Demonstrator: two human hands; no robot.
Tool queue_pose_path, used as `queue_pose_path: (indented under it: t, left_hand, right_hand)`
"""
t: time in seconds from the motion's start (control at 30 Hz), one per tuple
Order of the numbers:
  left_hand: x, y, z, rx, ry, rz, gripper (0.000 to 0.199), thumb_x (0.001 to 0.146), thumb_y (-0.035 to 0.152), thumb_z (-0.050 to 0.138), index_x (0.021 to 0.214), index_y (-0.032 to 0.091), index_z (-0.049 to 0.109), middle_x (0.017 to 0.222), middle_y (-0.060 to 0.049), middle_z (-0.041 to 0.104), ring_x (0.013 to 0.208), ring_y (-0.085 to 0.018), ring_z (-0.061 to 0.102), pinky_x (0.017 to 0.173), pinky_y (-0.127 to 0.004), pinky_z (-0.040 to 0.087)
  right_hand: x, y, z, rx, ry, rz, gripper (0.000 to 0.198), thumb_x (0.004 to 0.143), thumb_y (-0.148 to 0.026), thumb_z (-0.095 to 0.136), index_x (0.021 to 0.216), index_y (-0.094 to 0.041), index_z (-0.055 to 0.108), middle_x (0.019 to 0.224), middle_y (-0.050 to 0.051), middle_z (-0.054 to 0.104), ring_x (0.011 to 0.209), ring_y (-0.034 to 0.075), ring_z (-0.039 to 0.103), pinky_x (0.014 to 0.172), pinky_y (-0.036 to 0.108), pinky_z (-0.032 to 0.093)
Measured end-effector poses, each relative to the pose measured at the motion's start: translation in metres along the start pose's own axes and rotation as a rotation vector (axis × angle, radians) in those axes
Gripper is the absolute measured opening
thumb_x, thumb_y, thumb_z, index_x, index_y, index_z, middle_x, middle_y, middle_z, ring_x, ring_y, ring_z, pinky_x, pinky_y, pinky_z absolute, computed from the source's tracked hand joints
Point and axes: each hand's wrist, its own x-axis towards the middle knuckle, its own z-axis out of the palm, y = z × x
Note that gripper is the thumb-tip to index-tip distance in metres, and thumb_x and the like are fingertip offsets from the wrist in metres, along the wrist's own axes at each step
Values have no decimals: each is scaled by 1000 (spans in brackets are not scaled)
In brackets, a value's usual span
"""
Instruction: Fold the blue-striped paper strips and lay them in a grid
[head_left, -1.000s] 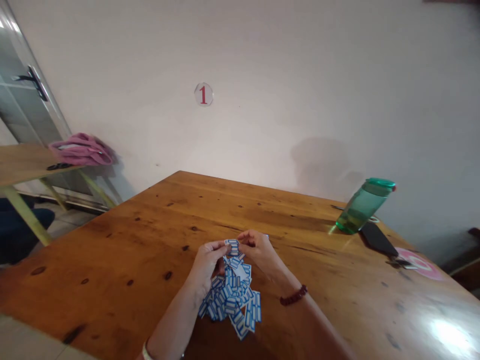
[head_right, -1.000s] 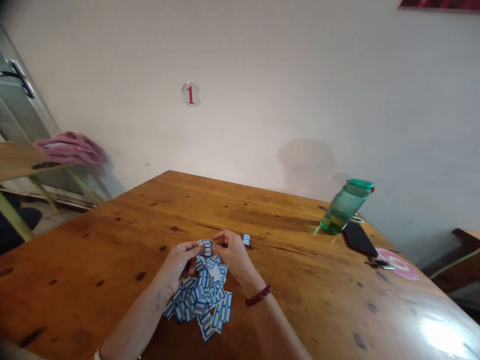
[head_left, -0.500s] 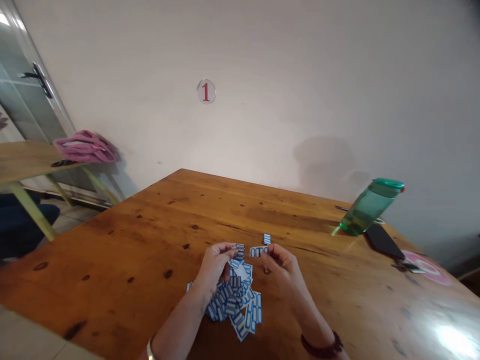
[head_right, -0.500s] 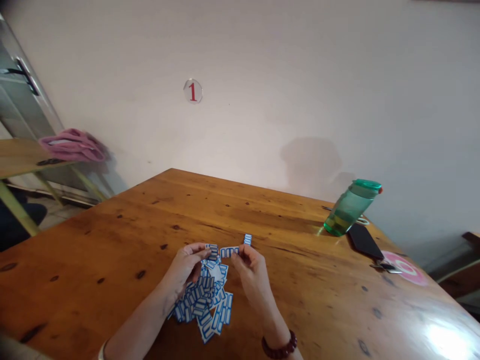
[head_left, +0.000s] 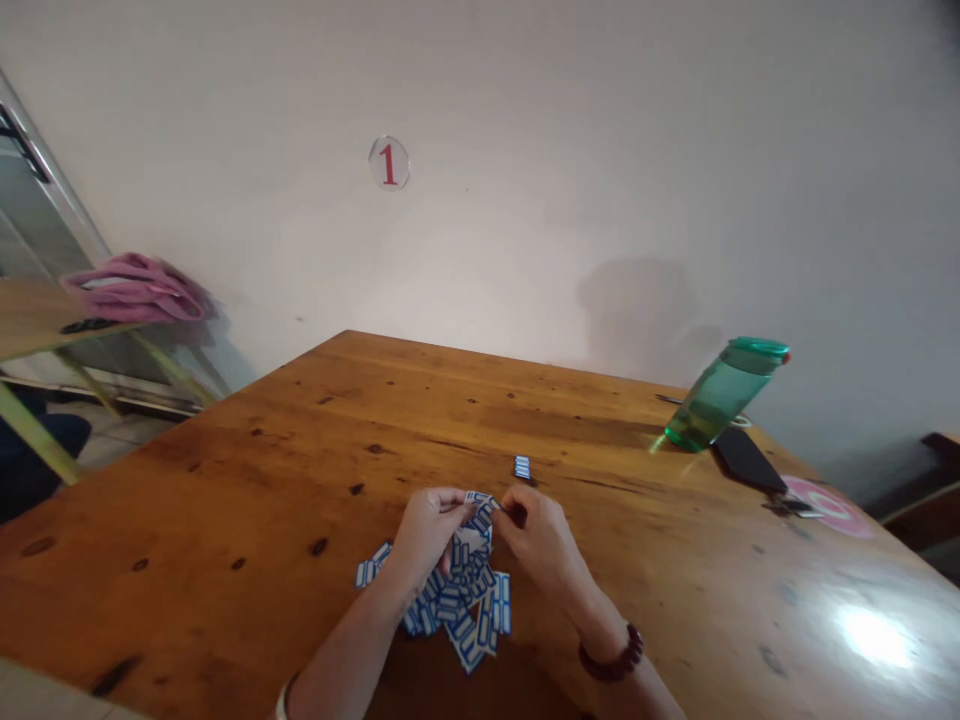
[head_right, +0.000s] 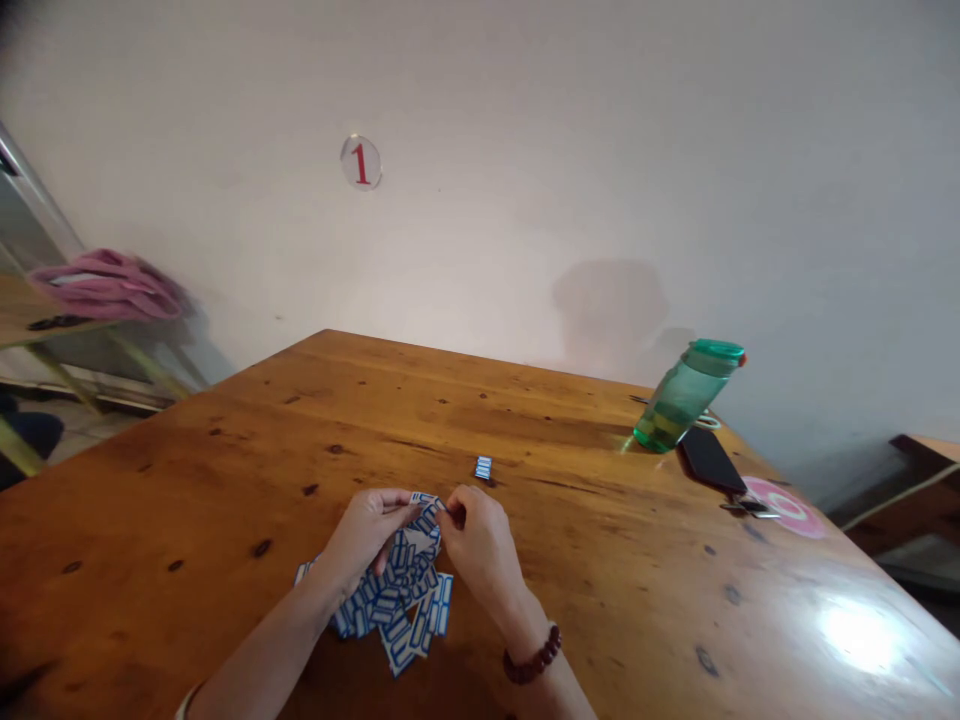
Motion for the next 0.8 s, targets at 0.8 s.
queue_pose_path:
  t: [0.8]
  left_hand:
    - [-2, 0, 2, -112, -89, -29, 26, 66, 39, 58, 66, 13, 61, 44, 8, 48, 21, -1, 32, 24, -16, 13]
  right_hand:
    - [-2, -1, 6, 314, 86, 116, 20, 71, -30, 56, 57, -18, 48, 53, -3, 48, 51, 11, 41, 48, 22, 32]
